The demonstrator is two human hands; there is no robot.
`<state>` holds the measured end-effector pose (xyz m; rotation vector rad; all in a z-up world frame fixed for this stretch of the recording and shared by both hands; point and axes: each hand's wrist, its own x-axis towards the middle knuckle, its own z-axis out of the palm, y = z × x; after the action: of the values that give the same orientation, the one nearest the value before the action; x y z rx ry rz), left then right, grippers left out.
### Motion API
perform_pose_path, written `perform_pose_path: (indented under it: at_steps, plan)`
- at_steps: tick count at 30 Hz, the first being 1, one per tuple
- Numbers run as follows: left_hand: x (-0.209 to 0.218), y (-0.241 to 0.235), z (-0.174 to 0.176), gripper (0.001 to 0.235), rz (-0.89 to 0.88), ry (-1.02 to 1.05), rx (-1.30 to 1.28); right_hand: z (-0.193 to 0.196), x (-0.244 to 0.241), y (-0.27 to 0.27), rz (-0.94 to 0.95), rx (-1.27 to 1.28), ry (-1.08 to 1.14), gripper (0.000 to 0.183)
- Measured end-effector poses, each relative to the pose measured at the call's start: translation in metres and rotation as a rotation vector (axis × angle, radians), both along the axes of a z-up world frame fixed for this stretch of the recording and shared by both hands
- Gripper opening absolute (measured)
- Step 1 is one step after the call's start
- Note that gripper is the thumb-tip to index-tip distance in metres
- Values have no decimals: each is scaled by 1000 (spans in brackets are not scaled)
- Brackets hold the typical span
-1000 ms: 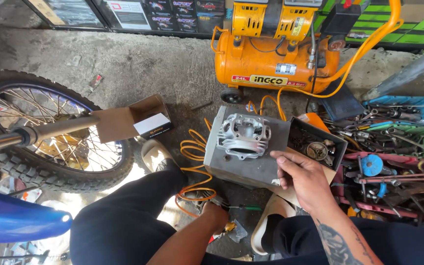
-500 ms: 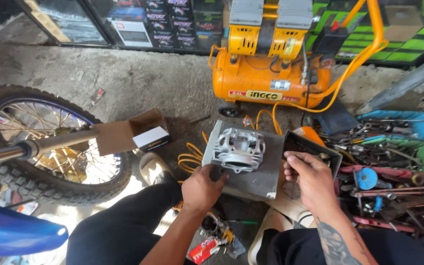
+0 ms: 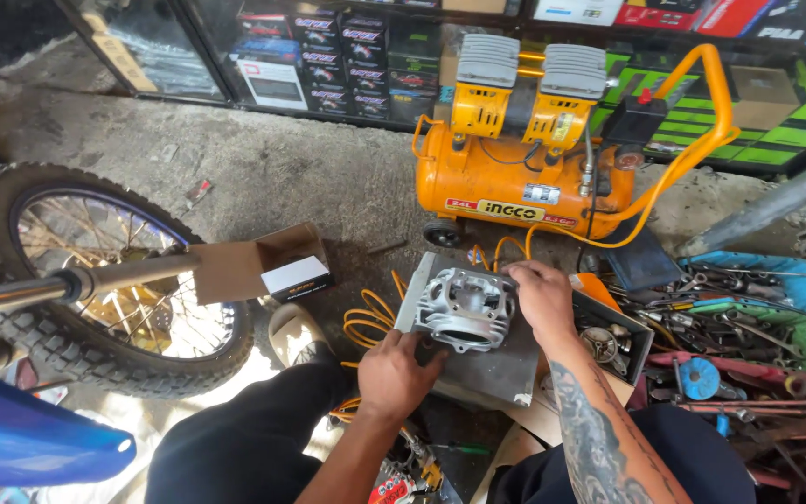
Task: Assembling and inspecting a motorcycle cylinder head by installing small components and using hand tools
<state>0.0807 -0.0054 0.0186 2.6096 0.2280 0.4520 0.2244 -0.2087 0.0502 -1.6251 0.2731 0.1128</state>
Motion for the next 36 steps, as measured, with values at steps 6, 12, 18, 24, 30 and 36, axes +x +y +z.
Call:
perform_pose_path:
  at_steps: [6,12,18,24,30,36]
  plan:
    - [5,2,0,18,-64,9,-38,-15,3,-3,52,-236,-17,27]
    - [-7,0,33,18,67,150,-417,-22,0,-15,3,-67,124,27]
    - [5,-15,26,27,370,285,-1364,-24,-12,-17,-33,31,162,28]
    - [30,-26,-6,27,492,93,-1584,-35,-32,-14,-129,-54,68,20]
    - [74,-25,-30,24,471,-76,-1327,-35,-91,-19,-169,-91,11,20]
    - [96,-23,8,20,367,37,-962,-2,-134,0,29,-142,87,26]
